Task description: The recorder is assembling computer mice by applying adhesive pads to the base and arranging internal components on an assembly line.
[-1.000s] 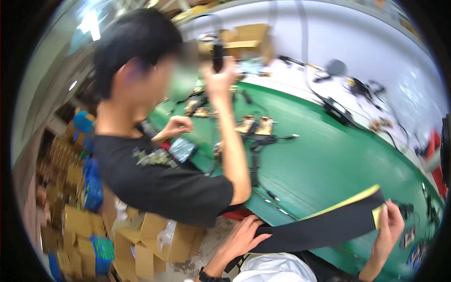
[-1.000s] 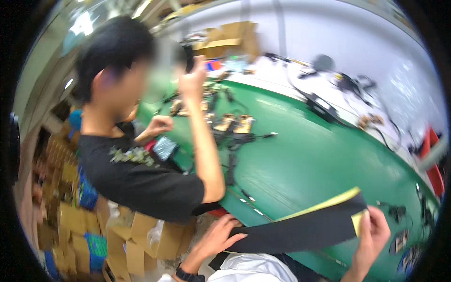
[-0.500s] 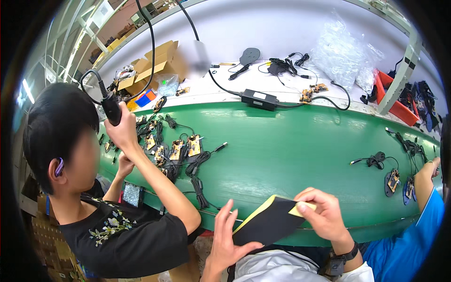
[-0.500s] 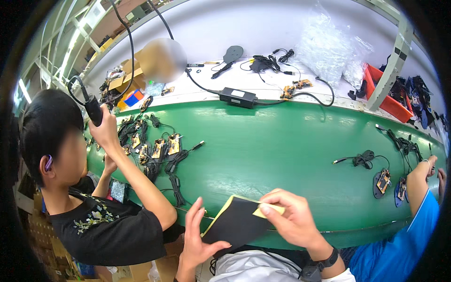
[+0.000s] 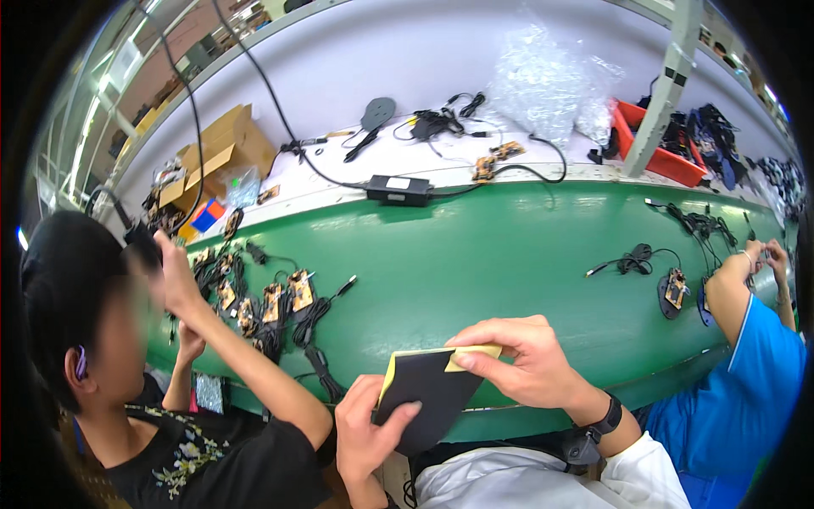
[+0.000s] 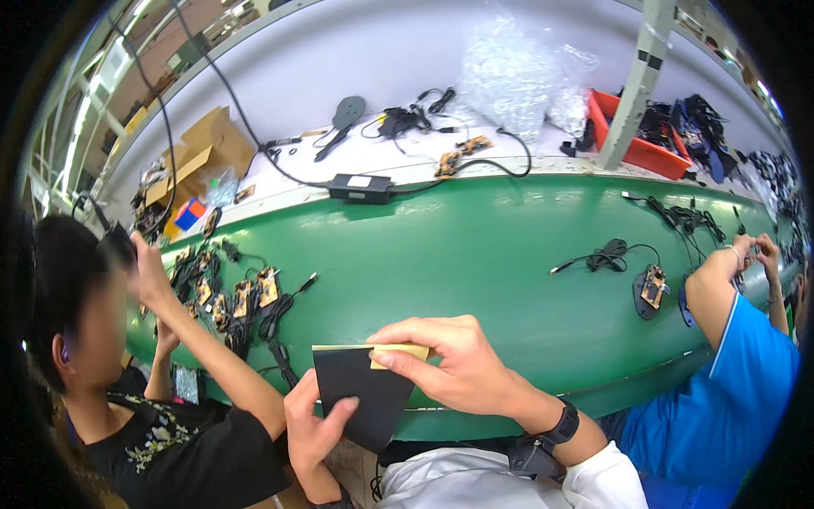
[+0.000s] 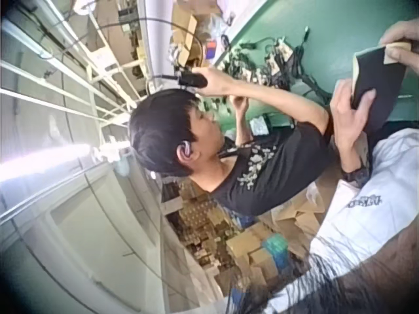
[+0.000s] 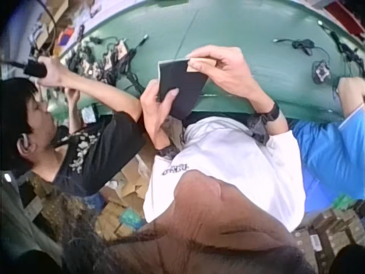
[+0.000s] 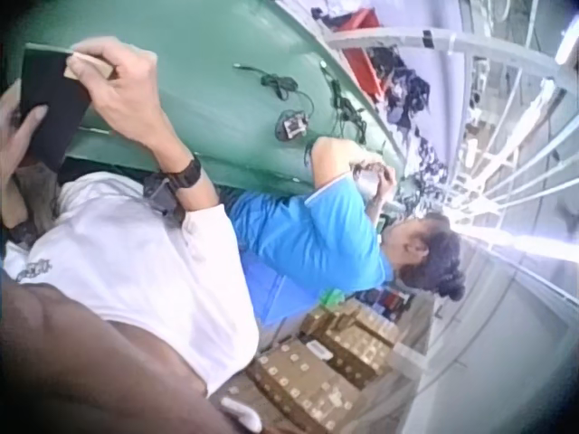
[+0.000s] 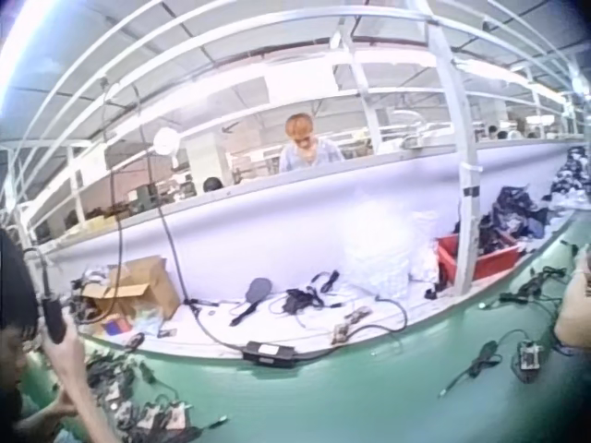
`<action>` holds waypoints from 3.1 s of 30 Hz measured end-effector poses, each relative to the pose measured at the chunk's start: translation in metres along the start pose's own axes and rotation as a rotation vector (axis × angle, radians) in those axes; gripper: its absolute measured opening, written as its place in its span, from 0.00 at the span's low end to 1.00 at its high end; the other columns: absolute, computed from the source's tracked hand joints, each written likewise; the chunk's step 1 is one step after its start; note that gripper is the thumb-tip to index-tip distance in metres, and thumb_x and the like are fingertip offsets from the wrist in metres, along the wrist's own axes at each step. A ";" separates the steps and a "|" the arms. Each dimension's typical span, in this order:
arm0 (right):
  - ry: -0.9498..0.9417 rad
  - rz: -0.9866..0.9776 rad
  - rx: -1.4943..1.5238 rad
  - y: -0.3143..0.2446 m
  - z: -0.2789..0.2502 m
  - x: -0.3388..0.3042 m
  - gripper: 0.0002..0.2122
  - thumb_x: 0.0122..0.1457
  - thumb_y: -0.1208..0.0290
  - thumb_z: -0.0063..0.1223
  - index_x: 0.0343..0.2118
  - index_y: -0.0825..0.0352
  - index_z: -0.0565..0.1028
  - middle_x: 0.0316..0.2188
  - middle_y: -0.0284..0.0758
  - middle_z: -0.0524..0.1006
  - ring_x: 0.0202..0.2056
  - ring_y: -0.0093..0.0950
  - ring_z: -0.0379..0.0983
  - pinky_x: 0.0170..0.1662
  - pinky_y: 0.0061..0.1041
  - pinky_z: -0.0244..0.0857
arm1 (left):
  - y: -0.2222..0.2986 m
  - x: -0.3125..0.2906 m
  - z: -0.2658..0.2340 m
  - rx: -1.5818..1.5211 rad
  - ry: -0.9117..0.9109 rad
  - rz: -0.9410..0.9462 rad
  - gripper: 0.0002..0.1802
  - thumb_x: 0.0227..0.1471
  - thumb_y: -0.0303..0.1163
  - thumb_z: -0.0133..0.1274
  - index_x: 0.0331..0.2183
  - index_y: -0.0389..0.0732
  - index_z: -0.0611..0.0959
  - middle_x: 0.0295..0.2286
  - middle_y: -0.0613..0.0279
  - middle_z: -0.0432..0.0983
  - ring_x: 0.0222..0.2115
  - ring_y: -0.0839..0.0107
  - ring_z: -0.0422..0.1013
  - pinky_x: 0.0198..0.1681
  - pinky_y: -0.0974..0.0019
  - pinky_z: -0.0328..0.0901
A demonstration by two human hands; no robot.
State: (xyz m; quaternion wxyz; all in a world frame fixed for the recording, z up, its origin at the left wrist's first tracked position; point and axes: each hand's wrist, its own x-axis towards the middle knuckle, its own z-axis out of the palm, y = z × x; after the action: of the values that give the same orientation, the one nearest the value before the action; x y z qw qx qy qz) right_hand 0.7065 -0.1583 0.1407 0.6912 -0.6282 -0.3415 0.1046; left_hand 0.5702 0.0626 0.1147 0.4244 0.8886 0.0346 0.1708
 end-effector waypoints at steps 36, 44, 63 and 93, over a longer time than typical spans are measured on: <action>-0.577 0.357 0.270 0.046 -0.072 -0.026 0.12 0.64 0.66 0.65 0.39 0.72 0.81 0.24 0.30 0.80 0.25 0.19 0.73 0.29 0.24 0.67 | 0.020 0.048 0.049 -0.517 -0.703 -0.183 0.12 0.62 0.29 0.56 0.36 0.27 0.85 0.25 0.67 0.79 0.25 0.79 0.71 0.29 0.68 0.66; -0.437 0.263 -0.076 0.059 -0.065 -0.034 0.14 0.62 0.64 0.62 0.34 0.74 0.80 0.21 0.35 0.79 0.23 0.30 0.74 0.29 0.32 0.66 | -0.015 0.038 0.069 -0.381 -0.643 -0.259 0.19 0.70 0.36 0.49 0.36 0.29 0.85 0.28 0.66 0.78 0.30 0.77 0.70 0.34 0.68 0.65; -0.221 0.307 -0.079 0.050 -0.078 -0.029 0.10 0.60 0.66 0.68 0.37 0.69 0.85 0.27 0.35 0.84 0.26 0.22 0.79 0.31 0.22 0.71 | 0.007 0.072 0.084 -0.497 -0.392 -0.227 0.09 0.61 0.28 0.60 0.37 0.31 0.89 0.29 0.58 0.83 0.28 0.71 0.77 0.33 0.70 0.69; -0.143 0.303 0.161 0.069 -0.035 -0.041 0.08 0.60 0.67 0.70 0.36 0.66 0.88 0.25 0.30 0.82 0.25 0.16 0.71 0.29 0.21 0.65 | 0.015 0.044 0.055 -0.418 -0.285 -0.162 0.06 0.57 0.20 0.63 0.38 0.33 0.91 0.32 0.56 0.85 0.32 0.72 0.79 0.37 0.70 0.72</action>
State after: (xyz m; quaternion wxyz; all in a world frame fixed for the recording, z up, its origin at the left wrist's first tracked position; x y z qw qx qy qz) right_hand 0.7167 -0.1960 0.0625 0.6897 -0.6060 -0.2818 0.2789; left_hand 0.6284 0.0210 0.1062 0.6114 0.7911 0.0097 0.0129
